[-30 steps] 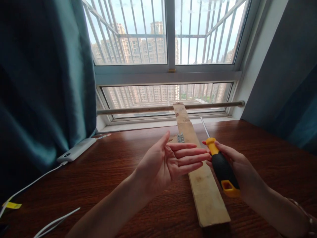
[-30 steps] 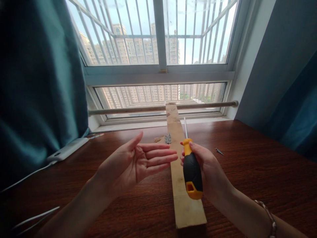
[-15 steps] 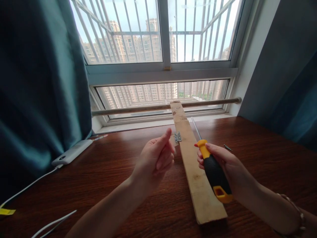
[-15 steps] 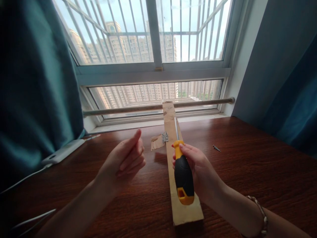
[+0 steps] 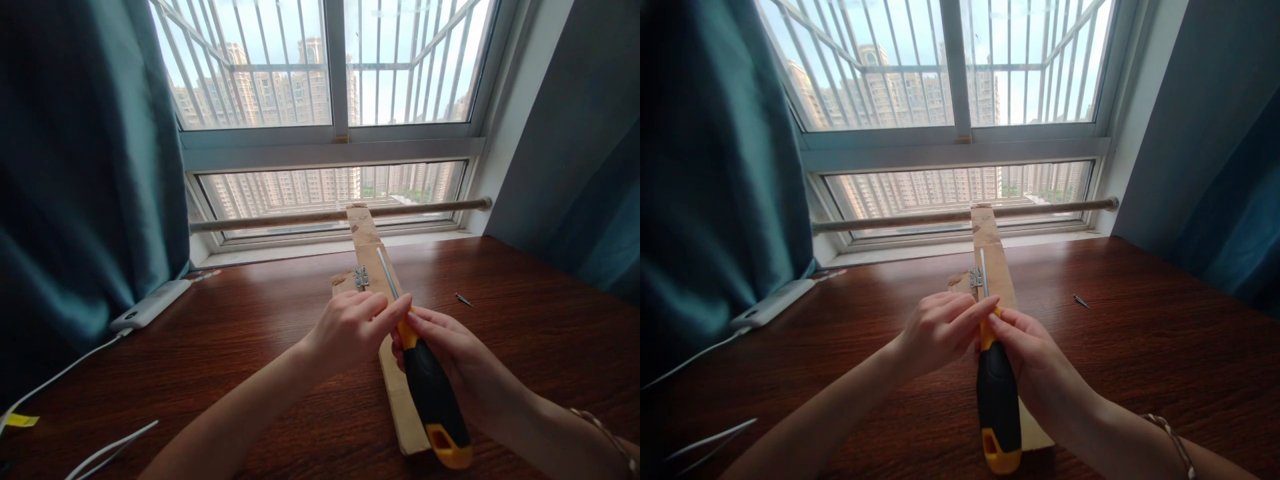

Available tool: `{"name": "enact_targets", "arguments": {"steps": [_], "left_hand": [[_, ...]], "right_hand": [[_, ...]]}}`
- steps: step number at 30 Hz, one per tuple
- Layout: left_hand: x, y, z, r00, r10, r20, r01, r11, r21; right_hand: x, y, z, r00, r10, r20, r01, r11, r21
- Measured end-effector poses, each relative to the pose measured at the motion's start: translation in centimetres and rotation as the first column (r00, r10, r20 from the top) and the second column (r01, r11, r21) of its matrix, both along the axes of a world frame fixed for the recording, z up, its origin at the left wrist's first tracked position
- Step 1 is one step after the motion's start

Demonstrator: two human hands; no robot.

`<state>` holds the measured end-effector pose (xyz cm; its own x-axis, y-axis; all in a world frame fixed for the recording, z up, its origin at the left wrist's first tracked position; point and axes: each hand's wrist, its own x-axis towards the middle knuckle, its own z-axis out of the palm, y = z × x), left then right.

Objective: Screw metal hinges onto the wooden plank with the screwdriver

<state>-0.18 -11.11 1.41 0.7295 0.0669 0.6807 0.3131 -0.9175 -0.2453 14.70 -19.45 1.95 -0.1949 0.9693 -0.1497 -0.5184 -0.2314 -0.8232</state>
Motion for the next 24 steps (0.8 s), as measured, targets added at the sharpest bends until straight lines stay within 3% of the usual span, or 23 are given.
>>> {"name": "enact_targets", "arguments": {"steps": [5, 9, 12, 18, 24], "left_hand": [[-0.7, 1.1, -0.2, 0.994, -0.088, -0.068, 0.092, 0.994, 0.061], [-1.3, 1.8, -0.4, 0.978, -0.147, -0.147, 0.157, 0.986, 0.064], [-1.2, 2.0, -0.7, 0.981, -0.121, -0.154, 0.135, 0.988, 0.082], [-0.6, 1.5, -1.3, 0.999, -0.046, -0.020, 0.048, 0.984, 0.174], [-0.4, 0.2, -1.0, 0.993, 0.022, -0.113, 0.003, 0.976, 0.219]], "right_hand": [[0.0, -0.2, 0.0, 0.986, 0.160, 0.036, -0.161, 0.987, 0.024], [-0.5, -0.5, -0.1, 0.994, 0.107, 0.010, -0.107, 0.992, 0.067], [-0.9, -0.6, -0.3, 0.997, 0.076, 0.021, -0.078, 0.989, 0.124], [-0.7, -0.6, -1.2, 0.991, 0.021, 0.130, -0.038, 0.991, 0.128], [-0.1, -0.4, -0.2, 0.980, 0.131, 0.152, -0.147, 0.984, 0.098]]}}
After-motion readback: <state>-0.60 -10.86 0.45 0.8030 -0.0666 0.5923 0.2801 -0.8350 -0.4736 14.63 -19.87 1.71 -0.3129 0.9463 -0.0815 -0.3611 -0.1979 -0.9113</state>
